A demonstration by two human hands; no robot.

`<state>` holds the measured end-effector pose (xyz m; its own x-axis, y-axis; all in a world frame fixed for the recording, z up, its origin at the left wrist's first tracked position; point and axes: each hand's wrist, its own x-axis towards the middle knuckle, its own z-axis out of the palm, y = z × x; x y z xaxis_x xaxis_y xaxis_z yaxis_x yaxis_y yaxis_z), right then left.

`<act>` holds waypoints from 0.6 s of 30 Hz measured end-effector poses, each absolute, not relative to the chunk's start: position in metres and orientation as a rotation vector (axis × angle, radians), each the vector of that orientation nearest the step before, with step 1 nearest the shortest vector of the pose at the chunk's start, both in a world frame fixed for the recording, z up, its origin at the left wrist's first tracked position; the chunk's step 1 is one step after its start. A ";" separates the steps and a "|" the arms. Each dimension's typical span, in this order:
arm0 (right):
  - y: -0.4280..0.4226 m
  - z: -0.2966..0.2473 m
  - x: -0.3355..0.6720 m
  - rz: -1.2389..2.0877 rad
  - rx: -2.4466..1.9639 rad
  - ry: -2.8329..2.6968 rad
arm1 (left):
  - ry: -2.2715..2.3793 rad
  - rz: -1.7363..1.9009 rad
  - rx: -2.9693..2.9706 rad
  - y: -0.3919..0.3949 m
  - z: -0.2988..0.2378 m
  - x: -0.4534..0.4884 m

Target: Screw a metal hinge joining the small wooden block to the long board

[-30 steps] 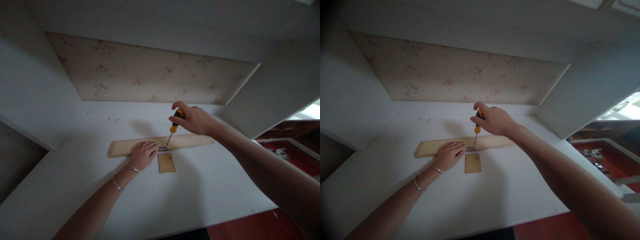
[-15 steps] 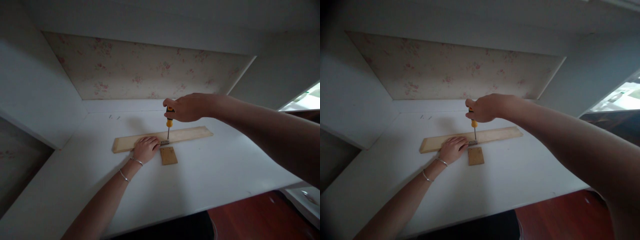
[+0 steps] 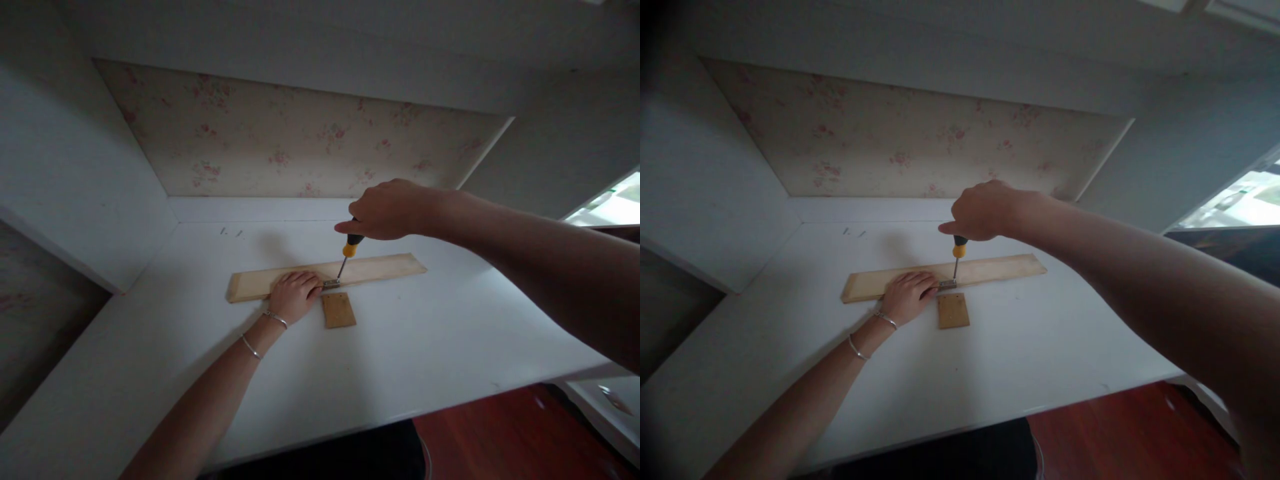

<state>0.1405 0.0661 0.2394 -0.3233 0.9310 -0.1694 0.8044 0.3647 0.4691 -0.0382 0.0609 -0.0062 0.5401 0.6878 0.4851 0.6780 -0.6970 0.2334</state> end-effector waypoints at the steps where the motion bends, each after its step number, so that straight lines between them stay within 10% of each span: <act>1: 0.067 0.239 0.141 0.452 1.545 2.208 | 1.217 0.876 2.743 0.061 -0.006 -0.038; 6: 0.068 0.237 0.148 0.062 1.500 2.320 | 1.206 0.882 2.750 0.062 -0.007 -0.038; 18: 0.069 0.236 0.142 0.504 1.580 2.255 | 1.200 0.898 2.736 0.062 -0.006 -0.037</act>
